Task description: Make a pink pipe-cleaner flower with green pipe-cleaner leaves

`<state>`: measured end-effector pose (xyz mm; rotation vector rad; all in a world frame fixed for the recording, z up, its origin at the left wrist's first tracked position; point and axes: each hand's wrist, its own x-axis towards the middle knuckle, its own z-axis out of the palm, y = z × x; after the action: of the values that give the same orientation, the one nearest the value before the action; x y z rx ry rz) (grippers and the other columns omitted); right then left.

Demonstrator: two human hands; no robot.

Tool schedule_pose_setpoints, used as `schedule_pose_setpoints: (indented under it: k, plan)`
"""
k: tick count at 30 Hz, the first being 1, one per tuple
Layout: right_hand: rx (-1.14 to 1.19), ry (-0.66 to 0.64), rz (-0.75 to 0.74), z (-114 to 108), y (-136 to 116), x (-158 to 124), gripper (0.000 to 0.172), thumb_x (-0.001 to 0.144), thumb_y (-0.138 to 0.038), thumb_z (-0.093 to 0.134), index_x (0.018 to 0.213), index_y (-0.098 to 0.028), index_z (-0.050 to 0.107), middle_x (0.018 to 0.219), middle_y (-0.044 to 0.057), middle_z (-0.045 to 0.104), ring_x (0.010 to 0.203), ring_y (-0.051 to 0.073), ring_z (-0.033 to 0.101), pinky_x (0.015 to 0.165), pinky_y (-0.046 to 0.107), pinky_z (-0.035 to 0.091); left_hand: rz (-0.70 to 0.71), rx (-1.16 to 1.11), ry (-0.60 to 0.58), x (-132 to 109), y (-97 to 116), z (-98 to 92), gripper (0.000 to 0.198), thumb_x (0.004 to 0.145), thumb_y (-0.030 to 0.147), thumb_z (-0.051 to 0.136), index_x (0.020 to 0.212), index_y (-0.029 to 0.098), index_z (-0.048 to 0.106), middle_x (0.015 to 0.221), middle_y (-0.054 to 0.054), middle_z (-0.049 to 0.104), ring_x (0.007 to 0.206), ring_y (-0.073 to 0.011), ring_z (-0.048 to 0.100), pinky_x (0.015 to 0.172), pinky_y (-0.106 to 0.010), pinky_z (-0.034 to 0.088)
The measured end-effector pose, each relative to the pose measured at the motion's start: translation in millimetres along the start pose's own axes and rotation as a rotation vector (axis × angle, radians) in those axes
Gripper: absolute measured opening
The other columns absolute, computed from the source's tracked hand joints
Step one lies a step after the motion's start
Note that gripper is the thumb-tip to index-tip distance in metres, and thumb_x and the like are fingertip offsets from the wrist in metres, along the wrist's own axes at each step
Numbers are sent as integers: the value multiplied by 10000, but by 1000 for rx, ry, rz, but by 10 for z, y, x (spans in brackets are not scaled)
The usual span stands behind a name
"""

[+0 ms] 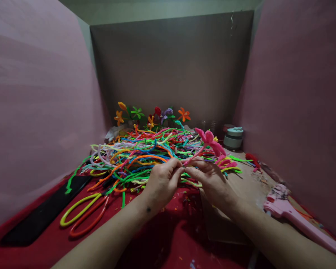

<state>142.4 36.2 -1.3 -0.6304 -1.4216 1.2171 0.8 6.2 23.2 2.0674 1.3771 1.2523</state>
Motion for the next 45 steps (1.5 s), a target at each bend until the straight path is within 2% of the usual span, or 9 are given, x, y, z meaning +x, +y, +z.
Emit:
schedule_pose_setpoints:
  k: [6,13,24,27,31,34,37,41,45]
  plan:
    - [127,-53,14,-10,19,-9,92,742,-246,629,782,-210,703,786,10,626,809,168,555,792,318,418,-318,-456,-178,24,38,-6,178,786,306,503,669,175,479,500,59,483,319,-54,397,318,-165,287]
    - [267,-99,105,-30,-17,4,170,708,-212,624,858,-200,703,785,26,669,765,177,577,770,333,425,-470,-937,-351,34,27,-44,175,751,270,584,681,136,496,526,56,489,277,-13,332,278,-163,387]
    - [428,-200,197,-38,-41,6,195,669,-206,632,850,-219,702,684,11,646,670,156,578,742,334,433,-473,-1292,-587,6,-73,2,112,817,227,508,755,138,537,465,79,403,241,-4,190,227,-126,285]
    - [412,-197,160,-41,-47,20,167,683,-202,628,834,-226,697,684,5,645,664,150,571,741,332,428,-456,-1201,-549,12,-51,14,138,810,259,516,739,142,530,478,77,418,244,-13,260,255,-140,305]
    - [341,-167,126,-56,1,45,189,725,-231,611,896,-216,691,709,14,657,653,154,575,723,336,429,-363,-738,-319,37,1,20,256,833,378,461,746,149,535,553,28,517,351,-69,468,357,-177,362]
    - [242,-93,134,-69,43,48,223,719,-274,628,925,-209,687,755,26,664,709,175,583,724,337,433,-113,-244,-96,27,-29,26,201,801,359,518,848,181,598,664,-4,571,564,-116,557,530,-207,415]
    - [171,-33,151,-70,47,39,239,717,-314,631,922,-205,688,793,30,673,759,191,591,728,337,432,134,80,15,-7,-115,34,148,792,274,533,872,223,646,764,-32,613,737,-150,560,694,-227,401]
    - [73,-26,91,-46,0,31,160,709,-303,642,811,-198,707,769,12,672,786,191,581,755,325,409,155,131,25,-33,-199,47,174,815,234,482,845,227,653,685,-18,600,632,-125,527,629,-205,376]
    - [81,-36,63,-33,-31,25,105,717,-294,635,751,-219,699,748,-7,658,786,180,565,747,308,401,19,-46,15,-14,-161,61,170,826,254,459,785,201,615,529,38,499,472,-78,447,498,-177,347]
